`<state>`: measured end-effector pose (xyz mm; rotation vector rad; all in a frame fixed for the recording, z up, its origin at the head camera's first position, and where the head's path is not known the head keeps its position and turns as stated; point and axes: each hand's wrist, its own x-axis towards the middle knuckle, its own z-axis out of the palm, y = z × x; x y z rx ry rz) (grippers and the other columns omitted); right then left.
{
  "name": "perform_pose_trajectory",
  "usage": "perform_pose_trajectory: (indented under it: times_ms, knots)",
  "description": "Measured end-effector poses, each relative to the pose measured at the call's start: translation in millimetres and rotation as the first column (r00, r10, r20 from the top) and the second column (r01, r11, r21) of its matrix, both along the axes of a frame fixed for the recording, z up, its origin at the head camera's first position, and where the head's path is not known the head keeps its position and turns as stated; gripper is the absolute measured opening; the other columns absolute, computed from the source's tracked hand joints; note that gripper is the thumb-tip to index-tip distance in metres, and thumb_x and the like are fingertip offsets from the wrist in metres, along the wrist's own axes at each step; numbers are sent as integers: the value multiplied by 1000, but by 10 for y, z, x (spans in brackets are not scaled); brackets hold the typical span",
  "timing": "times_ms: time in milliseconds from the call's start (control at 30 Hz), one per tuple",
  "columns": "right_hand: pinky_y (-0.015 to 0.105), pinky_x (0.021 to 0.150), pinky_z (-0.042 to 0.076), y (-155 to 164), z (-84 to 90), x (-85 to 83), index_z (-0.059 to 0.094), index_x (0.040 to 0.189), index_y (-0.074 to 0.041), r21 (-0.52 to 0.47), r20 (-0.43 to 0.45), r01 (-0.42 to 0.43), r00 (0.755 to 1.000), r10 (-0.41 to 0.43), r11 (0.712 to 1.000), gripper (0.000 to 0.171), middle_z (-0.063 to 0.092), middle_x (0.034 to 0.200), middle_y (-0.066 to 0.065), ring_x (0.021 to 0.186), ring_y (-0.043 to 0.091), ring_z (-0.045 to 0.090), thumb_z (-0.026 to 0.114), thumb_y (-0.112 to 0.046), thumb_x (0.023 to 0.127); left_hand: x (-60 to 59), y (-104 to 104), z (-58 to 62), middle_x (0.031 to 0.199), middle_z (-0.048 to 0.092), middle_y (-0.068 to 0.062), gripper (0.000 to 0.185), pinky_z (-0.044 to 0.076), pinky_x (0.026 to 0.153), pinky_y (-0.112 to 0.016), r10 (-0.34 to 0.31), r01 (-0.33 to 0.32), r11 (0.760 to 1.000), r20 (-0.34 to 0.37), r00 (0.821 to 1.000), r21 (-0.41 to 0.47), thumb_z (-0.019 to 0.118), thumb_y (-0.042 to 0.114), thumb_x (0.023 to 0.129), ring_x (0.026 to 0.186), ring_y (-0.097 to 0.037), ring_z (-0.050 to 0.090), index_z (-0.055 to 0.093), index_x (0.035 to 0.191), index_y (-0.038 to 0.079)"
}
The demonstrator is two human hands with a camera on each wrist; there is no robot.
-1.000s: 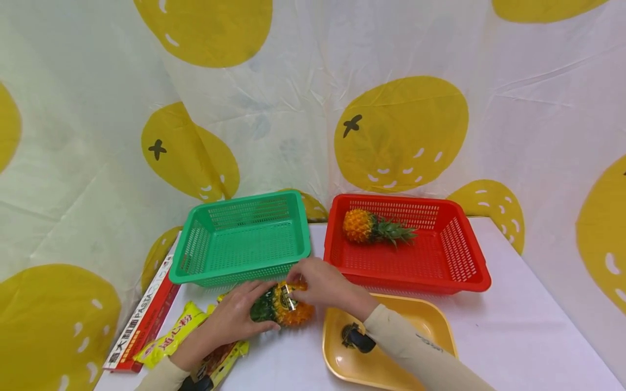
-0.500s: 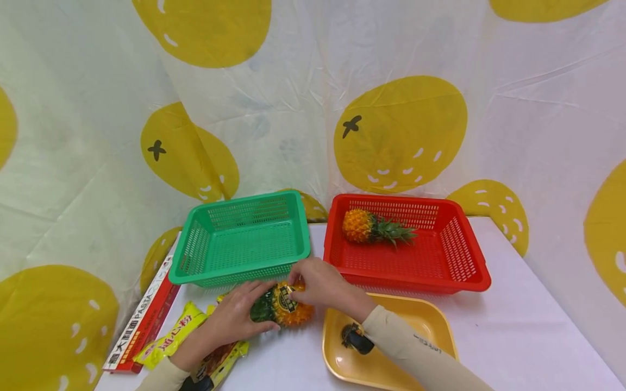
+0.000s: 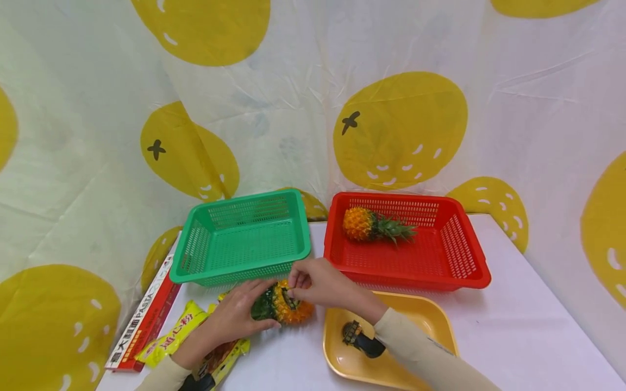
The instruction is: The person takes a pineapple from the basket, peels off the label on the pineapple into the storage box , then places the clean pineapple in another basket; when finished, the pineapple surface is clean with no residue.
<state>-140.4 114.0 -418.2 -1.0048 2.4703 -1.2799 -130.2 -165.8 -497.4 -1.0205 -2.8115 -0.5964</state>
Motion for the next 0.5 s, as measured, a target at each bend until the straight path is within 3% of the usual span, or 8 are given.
perform_pose_trajectory:
  times_ms: [233,500]
  knots:
    - [31,74,59,339,53,129,70,95,-19,4,86,75,994,-75,997,13,68,84,-8,79,14,66,82,-18,96,-8,20,-10,147,59,-9,96,52,100,-56,-19,19,1000,-5,1000,1,82,67,83,130,-33,58,51,158,16]
    - [29,72,56,741,45,254,71,96,-15,60,125,85,988,-92,995,11,66,84,-6,79,15,62,81,-18,95,7,-9,6,145,60,-11,93,51,99,-58,1,-1,1000,-8,1000,8,80,69,84,128,-35,59,54,156,16]
